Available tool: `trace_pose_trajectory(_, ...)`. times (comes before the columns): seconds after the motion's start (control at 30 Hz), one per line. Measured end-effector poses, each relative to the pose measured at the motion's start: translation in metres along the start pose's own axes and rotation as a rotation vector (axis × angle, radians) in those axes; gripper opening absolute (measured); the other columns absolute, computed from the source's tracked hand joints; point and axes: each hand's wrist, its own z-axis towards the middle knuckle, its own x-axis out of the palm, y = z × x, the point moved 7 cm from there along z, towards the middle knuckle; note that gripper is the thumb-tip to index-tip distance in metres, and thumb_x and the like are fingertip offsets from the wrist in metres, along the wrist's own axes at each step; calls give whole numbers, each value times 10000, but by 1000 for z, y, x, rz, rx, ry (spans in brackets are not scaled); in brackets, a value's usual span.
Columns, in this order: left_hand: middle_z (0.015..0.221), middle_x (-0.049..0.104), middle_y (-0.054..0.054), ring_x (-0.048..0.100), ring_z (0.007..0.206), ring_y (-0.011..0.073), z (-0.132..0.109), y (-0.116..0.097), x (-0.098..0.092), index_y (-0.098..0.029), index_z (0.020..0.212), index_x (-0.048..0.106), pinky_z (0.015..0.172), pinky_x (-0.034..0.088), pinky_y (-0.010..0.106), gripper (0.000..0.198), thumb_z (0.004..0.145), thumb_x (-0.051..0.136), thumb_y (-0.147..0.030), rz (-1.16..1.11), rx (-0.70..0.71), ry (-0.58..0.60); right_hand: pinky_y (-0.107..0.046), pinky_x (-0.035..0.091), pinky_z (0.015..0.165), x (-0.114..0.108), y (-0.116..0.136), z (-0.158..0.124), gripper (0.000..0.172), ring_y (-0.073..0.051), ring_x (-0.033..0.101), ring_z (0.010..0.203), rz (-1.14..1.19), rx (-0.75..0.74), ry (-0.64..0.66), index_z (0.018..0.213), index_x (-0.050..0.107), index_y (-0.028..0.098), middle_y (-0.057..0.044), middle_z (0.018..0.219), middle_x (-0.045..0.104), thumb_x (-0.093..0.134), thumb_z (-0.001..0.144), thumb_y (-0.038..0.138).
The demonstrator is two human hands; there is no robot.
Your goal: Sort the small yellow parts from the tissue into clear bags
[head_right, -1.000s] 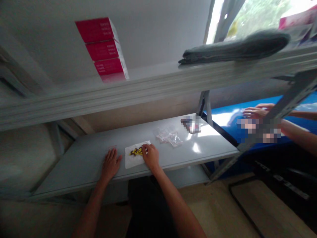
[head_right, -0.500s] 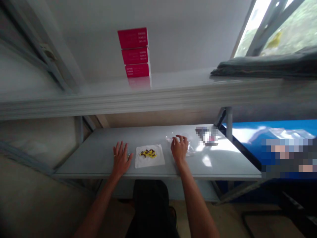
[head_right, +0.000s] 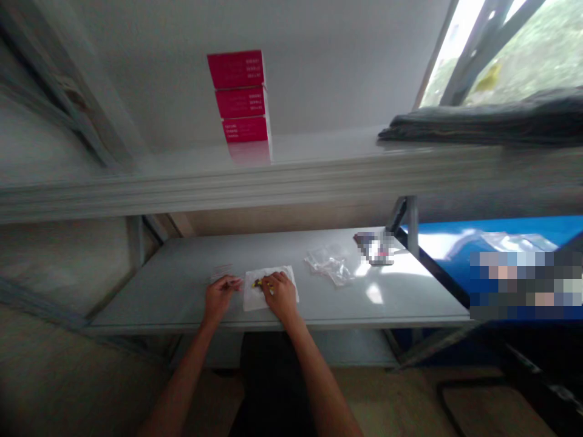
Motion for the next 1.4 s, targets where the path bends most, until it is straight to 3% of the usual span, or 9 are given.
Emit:
trace_pose_trajectory(0.2,715,640,-25,528,498,82,-11,26,1,-168,1082,676,472,395,188,446,724,794,-406,-271,-221,-14,-364,473,908,13,-4,-9,110,-248,545,1016,-214,-79,98,987,745,226,-84,1034,667,687,894,234)
trace_pose_trajectory(0.3,796,669,-4,538,495,78,-14,27,4,-164,1061,674,458,393,190,468,677,823,-387,-257,-244,-9,-363,481,901,15,-3,-8,119,-244,542,1009,-223,-88,114,980,740,220,-86,1033,656,644,917,190)
trace_pose_trajectory(0.47,612,610,-16,501,500,97,-13,29,1,-123,1077,744,507,396,212,420,794,710,-430,-140,-228,0,-376,490,926,17,3,-6,162,-253,541,1044,-237,-108,134,1070,719,205,-103,1084,641,653,922,216)
trace_pose_trajectory(0.57,637,614,-5,528,579,122,-11,27,-1,-149,1150,750,575,425,228,430,853,656,-445,-53,-154,38,-375,497,924,21,5,-5,122,-256,555,1052,-235,-115,154,1006,730,193,-116,1098,645,638,928,185)
trace_pose_trajectory(0.87,853,708,49,607,747,171,-10,11,18,-207,1187,741,707,487,279,408,892,631,-468,111,41,231,-305,518,853,3,0,-8,157,-182,660,920,339,-104,28,999,748,229,-57,975,727,596,979,260)
trace_pose_trajectory(1.03,1034,753,89,675,949,224,-12,14,26,-222,1166,751,859,520,341,378,895,637,-461,106,45,290,-295,517,805,13,1,-8,119,-176,684,825,394,-99,137,949,770,235,-35,930,771,653,932,245)
trace_pose_trajectory(1.17,1089,756,94,681,996,233,-11,18,20,-206,1115,766,895,513,342,365,876,657,-459,55,-11,237,-264,514,725,15,-1,-8,175,-144,647,707,381,-33,187,1063,750,241,-31,1011,771,632,933,236)
trace_pose_trajectory(1.3,924,753,77,662,835,205,-11,21,7,-164,1078,773,766,507,294,434,896,602,-520,-1,-85,119,-313,509,888,7,1,-6,266,-184,631,958,177,-59,85,1131,720,237,-58,1101,710,551,947,146)
trace_pose_trajectory(1.4,820,721,65,626,752,189,-12,22,3,-137,1033,781,704,488,280,478,905,574,-549,-23,-95,86,-366,486,969,15,4,-5,259,-238,562,1107,-59,-105,137,1124,723,228,-89,1146,645,607,908,141)
